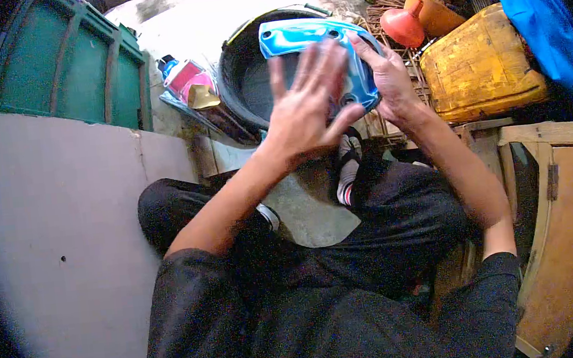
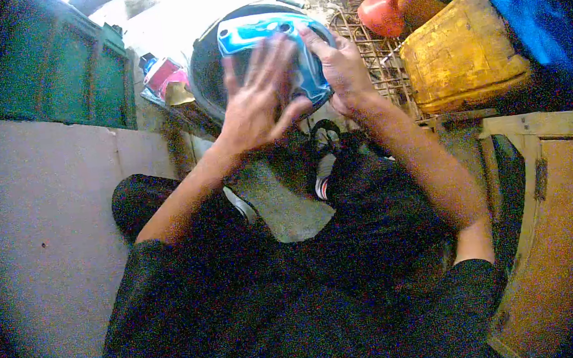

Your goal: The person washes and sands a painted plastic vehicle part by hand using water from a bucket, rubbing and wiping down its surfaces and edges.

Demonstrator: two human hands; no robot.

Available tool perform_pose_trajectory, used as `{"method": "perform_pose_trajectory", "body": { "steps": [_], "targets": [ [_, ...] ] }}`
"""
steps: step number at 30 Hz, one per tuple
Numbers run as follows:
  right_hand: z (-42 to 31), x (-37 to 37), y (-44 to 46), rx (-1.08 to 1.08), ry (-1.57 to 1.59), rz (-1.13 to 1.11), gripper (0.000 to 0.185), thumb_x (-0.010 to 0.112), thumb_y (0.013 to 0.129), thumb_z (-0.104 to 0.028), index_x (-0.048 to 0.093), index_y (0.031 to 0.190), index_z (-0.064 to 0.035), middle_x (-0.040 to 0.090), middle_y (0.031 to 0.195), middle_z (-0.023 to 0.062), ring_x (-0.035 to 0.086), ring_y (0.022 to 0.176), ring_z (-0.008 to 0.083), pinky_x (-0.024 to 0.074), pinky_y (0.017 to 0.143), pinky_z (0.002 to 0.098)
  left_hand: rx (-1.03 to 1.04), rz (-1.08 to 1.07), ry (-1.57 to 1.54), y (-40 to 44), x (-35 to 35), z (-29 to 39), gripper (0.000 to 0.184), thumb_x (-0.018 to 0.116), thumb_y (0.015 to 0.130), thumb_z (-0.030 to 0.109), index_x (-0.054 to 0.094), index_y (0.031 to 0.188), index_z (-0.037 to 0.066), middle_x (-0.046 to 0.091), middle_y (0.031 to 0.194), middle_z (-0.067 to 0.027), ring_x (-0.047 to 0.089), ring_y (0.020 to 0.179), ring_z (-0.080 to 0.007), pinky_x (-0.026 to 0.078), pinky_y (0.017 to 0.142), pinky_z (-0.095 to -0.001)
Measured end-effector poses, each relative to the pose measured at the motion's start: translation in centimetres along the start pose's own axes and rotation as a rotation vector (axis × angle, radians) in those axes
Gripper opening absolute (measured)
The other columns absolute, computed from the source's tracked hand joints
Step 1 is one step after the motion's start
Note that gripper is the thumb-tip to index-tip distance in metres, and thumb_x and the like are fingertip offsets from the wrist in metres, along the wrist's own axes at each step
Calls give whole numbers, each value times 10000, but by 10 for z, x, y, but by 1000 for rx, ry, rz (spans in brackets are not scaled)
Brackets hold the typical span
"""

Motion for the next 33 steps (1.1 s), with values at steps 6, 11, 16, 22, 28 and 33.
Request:
{"method": "perform_pose_trajectory", "body": {
  "steps": [6,11,16,22,28,33],
  "targets": [
    [-1,1,-4,29,-51,-90,183,653,920,-159,663,1070,-54,707,963,45,681,783,125,571,725,286,-506,168,-138,14,-4,-53,674,448,956,490,343,1469,64,308,1537,-170,260,1430,-372,137,1087,-683],
    [3,0,-1,43,83,-17,190,640,933,-199,671,1058,-59,695,957,18,661,796,108,549,713,267,96,13,-92,10,-8,-3,736,507,911,553,367,1467,92,364,1514,-144,309,1418,-324,42,1105,-676],
    [-3,-2,-4,39,51,-24,177,590,964,-203,666,1049,-68,701,967,40,678,816,124,562,736,285,-469,62,-121,10,0,-49,788,393,954,564,255,1489,3,241,1552,-220,173,1453,-393,16,1088,-697],
    [-1,-1,0,44,64,-55,217,562,979,-221,648,1095,-59,697,997,41,675,829,132,563,748,294,-314,87,-53,16,-6,-43,788,397,949,577,264,1490,20,251,1553,-201,204,1450,-368,13,1092,-692],
    [-2,-2,1,41,75,-32,209,576,972,-226,654,1086,-69,694,972,19,668,810,117,558,750,285,59,-9,-63,4,-10,-2,789,435,945,556,233,1505,37,258,1557,-173,198,1455,-351,47,1082,-701],
    [-6,5,-7,28,44,-36,187,582,969,-227,665,1050,-80,698,971,16,666,801,110,551,743,284,-509,159,-259,17,-6,-62,835,437,932,581,211,1504,15,226,1565,-189,183,1460,-347,65,1092,-689]
  ]
}}
Point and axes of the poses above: each hand's wrist, its own y-axis towards the middle knuckle, its own x-axis out of the palm, z = x × y, the point moved 6 cm from there along y, towards the middle knuckle
